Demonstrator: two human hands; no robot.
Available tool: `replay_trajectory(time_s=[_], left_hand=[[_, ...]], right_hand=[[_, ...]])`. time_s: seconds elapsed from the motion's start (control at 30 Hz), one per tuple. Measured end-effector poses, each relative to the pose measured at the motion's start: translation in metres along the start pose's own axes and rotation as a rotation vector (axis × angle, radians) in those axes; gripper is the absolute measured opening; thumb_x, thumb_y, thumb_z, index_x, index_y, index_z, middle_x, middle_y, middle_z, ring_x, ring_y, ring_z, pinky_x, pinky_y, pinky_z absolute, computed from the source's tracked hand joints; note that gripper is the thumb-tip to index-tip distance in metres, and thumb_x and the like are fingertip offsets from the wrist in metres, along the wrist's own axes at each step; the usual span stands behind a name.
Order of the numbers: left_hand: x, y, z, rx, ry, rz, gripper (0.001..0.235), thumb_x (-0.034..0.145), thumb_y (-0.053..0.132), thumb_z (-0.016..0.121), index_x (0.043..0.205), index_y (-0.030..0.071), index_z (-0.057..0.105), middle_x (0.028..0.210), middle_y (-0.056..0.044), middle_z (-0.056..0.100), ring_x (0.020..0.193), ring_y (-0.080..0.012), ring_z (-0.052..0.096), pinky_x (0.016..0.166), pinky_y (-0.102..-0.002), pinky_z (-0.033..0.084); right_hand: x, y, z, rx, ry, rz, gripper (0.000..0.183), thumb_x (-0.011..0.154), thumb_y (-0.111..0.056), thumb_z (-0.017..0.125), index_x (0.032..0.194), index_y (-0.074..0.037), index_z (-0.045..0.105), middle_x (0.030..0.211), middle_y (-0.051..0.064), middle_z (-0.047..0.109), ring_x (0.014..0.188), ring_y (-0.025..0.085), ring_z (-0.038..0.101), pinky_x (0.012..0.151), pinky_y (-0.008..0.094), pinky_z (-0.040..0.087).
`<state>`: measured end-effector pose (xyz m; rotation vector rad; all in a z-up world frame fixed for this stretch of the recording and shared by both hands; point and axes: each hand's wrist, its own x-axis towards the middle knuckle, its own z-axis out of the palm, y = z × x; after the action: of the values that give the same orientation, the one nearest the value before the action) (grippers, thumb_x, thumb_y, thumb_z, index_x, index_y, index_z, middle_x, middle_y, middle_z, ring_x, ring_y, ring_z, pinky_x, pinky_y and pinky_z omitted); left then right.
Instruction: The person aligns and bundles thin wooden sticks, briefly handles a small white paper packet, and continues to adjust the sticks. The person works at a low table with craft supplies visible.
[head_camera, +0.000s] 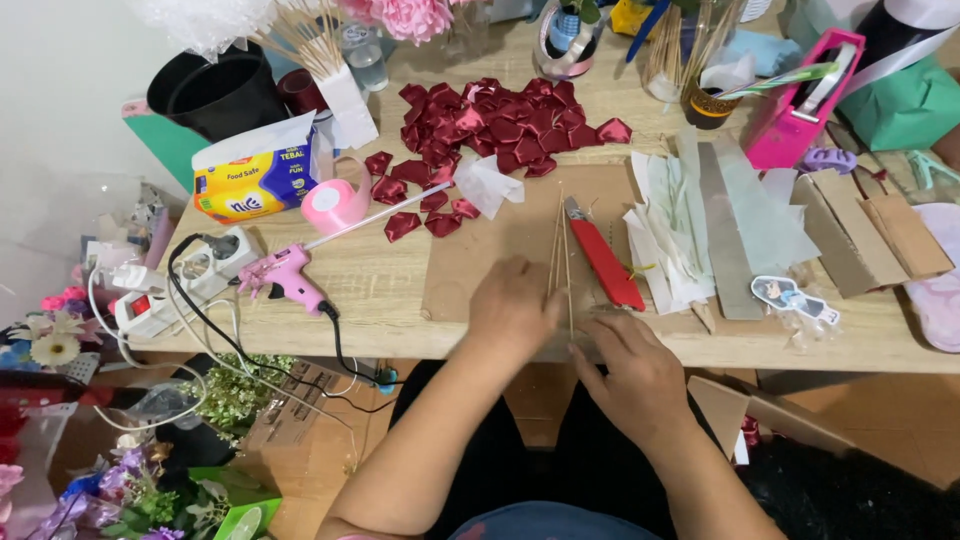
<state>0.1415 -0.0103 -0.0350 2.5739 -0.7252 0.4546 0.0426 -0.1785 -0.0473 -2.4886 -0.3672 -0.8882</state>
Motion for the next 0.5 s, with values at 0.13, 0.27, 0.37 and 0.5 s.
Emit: replay_trajectory(time_s=[0.13, 0.27, 0.37, 0.5], left_hand=[[-0.017, 0.009, 0.024, 0.035, -0.080, -0.100, 0.029, 0.090, 0.028, 0.070, 0.105, 0.004, 0.072, 0.085, -0.012, 0.066, 0.076, -0.0319, 0.069, 0.063, -0.040, 0.056], [-0.022, 0.013, 0.024, 0.095, -0.112, -0.085, 0.023, 0.087, 0.012, 0.067, 0.106, 0.000, 0.068, 0.091, -0.017, 0.068, 0.073, -0.0347, 0.072, 0.062, -0.042, 0.059], [-0.025, 0.010, 0.032, 0.141, -0.080, -0.059, 0.024, 0.084, 0.010, 0.069, 0.106, 0.000, 0.067, 0.093, -0.016, 0.067, 0.073, -0.0336, 0.073, 0.063, -0.040, 0.060], [-0.025, 0.008, 0.032, 0.113, -0.064, -0.047, 0.023, 0.083, 0.004, 0.068, 0.105, -0.002, 0.065, 0.094, -0.018, 0.066, 0.072, -0.0347, 0.072, 0.063, -0.041, 0.060]], right_hand=[[-0.008, 0.003, 0.017, -0.082, 0.008, -0.076, 0.025, 0.085, -0.023, 0.081, 0.105, -0.009, 0.074, 0.095, 0.005, 0.067, 0.097, 0.026, 0.071, 0.083, 0.035, 0.061], [-0.012, 0.008, 0.024, -0.113, -0.026, -0.091, 0.027, 0.082, -0.021, 0.082, 0.105, -0.009, 0.075, 0.094, 0.006, 0.067, 0.094, 0.027, 0.070, 0.083, 0.035, 0.059], [-0.013, 0.009, 0.028, -0.113, -0.016, -0.089, 0.027, 0.082, -0.020, 0.081, 0.105, -0.009, 0.075, 0.094, 0.006, 0.067, 0.095, 0.027, 0.069, 0.083, 0.036, 0.059], [-0.013, 0.010, 0.037, -0.129, 0.023, -0.107, 0.030, 0.081, -0.022, 0.082, 0.107, -0.010, 0.074, 0.093, 0.005, 0.066, 0.095, 0.026, 0.068, 0.081, 0.036, 0.058]])
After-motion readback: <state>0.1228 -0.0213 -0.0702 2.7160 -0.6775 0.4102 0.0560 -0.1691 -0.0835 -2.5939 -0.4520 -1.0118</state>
